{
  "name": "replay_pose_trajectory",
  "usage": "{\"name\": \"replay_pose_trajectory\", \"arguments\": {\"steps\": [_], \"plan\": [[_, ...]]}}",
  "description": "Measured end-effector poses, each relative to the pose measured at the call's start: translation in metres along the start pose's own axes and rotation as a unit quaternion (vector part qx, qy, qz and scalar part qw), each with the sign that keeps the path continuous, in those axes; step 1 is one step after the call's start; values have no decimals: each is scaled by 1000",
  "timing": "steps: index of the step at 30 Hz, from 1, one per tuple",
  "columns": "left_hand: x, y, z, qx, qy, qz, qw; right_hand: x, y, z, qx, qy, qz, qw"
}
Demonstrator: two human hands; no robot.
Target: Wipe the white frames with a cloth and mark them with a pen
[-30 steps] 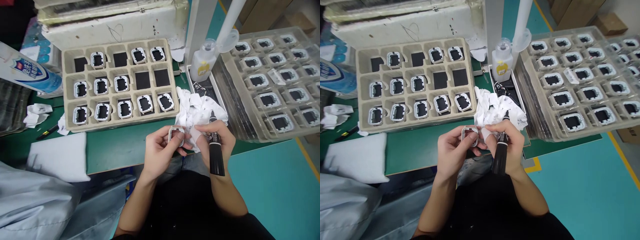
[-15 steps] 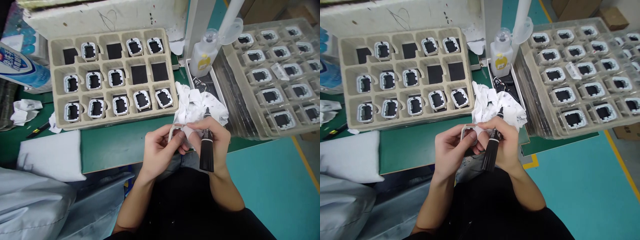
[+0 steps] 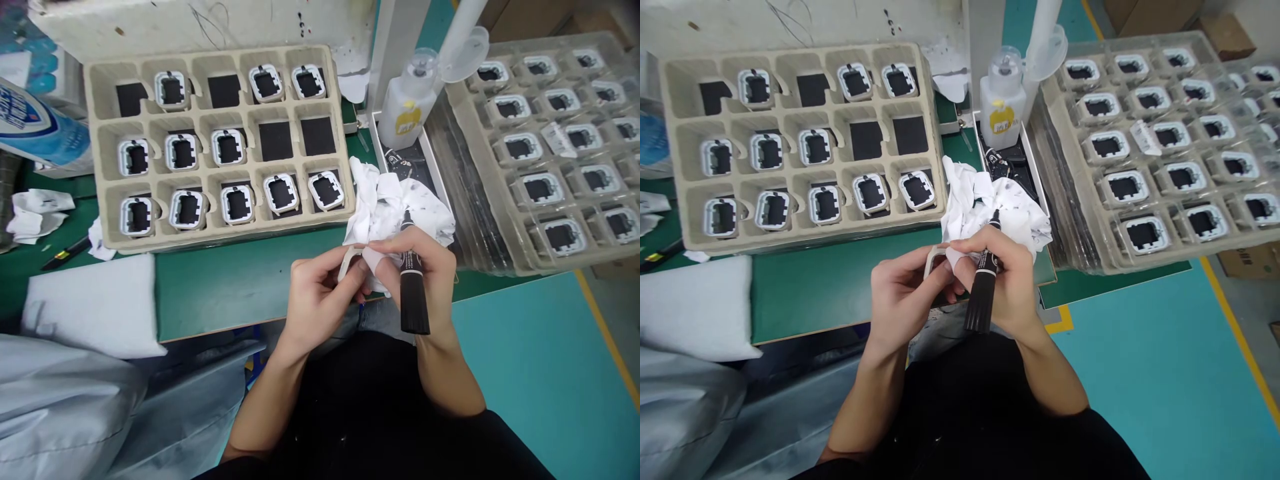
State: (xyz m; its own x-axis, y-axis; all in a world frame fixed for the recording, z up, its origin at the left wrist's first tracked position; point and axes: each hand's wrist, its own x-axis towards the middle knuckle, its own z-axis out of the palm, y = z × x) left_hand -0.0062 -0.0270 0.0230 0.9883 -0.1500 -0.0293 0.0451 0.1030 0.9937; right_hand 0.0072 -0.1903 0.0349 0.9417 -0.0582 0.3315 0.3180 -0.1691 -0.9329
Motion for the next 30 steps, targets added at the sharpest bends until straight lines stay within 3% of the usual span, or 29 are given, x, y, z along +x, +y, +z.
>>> {"name": "replay_pose_trajectory", "arguments": {"steps": [5,11,17,25,30], "plan": [[0,2,1,40,-2,2,999,-1,5,-2,10,-6,15,1000],[4,8,4,-62,4,-32,998,-5,15,-4,67,27,34,997],[4,11,2,-96,-2,-52,994,-1,7,-1,76,-6,48,996],[4,10,0,-89,-11,-48,995,1,3,-1,22,-2,29,999],[4,7,-2,-84,-21,-25,996,1,3,-2,53,-19,35,998]]}}
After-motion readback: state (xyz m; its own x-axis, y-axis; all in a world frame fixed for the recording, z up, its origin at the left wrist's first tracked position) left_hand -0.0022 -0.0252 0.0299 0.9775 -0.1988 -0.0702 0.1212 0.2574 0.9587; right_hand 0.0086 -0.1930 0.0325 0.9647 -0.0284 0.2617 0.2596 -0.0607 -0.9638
